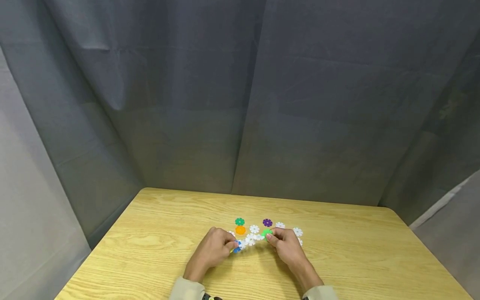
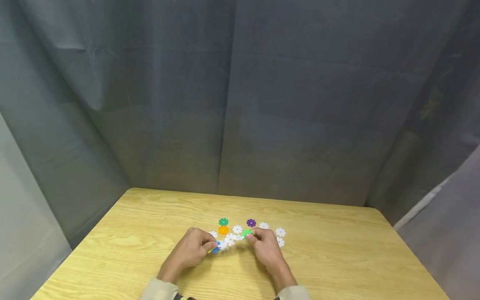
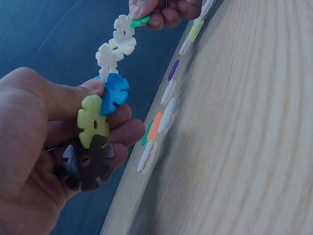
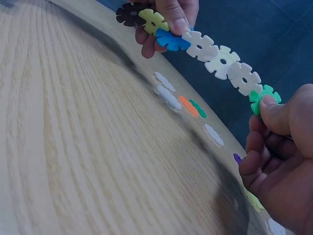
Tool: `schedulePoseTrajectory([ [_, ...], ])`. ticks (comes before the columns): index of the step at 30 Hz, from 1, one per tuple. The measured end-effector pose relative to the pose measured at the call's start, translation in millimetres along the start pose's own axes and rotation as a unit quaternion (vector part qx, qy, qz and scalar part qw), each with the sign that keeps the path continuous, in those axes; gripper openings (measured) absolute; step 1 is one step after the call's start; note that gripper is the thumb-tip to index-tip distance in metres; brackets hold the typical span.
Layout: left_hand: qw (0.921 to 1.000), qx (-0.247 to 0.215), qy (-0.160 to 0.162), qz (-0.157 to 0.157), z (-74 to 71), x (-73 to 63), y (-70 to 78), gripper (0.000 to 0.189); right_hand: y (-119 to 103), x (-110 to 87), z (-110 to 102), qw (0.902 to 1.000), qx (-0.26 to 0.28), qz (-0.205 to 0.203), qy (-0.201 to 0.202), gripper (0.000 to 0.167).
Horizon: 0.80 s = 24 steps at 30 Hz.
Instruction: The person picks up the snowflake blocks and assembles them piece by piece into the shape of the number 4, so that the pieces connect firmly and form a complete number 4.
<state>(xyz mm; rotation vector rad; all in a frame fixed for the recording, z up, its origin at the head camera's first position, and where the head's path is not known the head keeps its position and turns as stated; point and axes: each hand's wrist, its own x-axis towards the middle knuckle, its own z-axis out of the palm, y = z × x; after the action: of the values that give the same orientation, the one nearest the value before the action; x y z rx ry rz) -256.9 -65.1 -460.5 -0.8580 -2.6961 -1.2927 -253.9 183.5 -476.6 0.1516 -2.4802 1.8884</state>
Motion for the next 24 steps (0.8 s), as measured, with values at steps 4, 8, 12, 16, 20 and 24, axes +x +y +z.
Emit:
schedulePoseTrajectory([
  [4,1.0000,0.002,0.004,0.004,-0.5,-0.3,0.7,0.050,-0.2,-0.4,0.2,0.9999,-0.012,-0.009,0.000,0.016],
  [8,0.9999,0.006,0.006,0.009,-0.5,0.0,0.5,0.055,-0.5,-0.4,0.7,0.9996,-0.025,-0.015,0.003,0.017],
  [12,0.9998,0.009,0.009,0.014,0.1,0.2,0.0,0.056,-1.0,-1.2,2.2,0.9999,-0.006,-0.012,0.006,0.016],
  [16,0.9999,0.004,0.008,0.011,0.2,-0.2,0.1,0.057,0.8,-1.5,4.8,0.9997,0.018,0.000,0.015,0.016],
  [20,1.0000,0.002,0.006,0.005,0.1,-0.7,0.5,0.057,2.8,-0.5,7.5,0.9996,0.015,0.002,0.025,0.020],
  [24,0.9997,0.016,0.012,0.012,-0.4,-0.3,0.8,0.057,1.7,0.3,6.3,0.9998,0.005,-0.005,0.019,0.018],
])
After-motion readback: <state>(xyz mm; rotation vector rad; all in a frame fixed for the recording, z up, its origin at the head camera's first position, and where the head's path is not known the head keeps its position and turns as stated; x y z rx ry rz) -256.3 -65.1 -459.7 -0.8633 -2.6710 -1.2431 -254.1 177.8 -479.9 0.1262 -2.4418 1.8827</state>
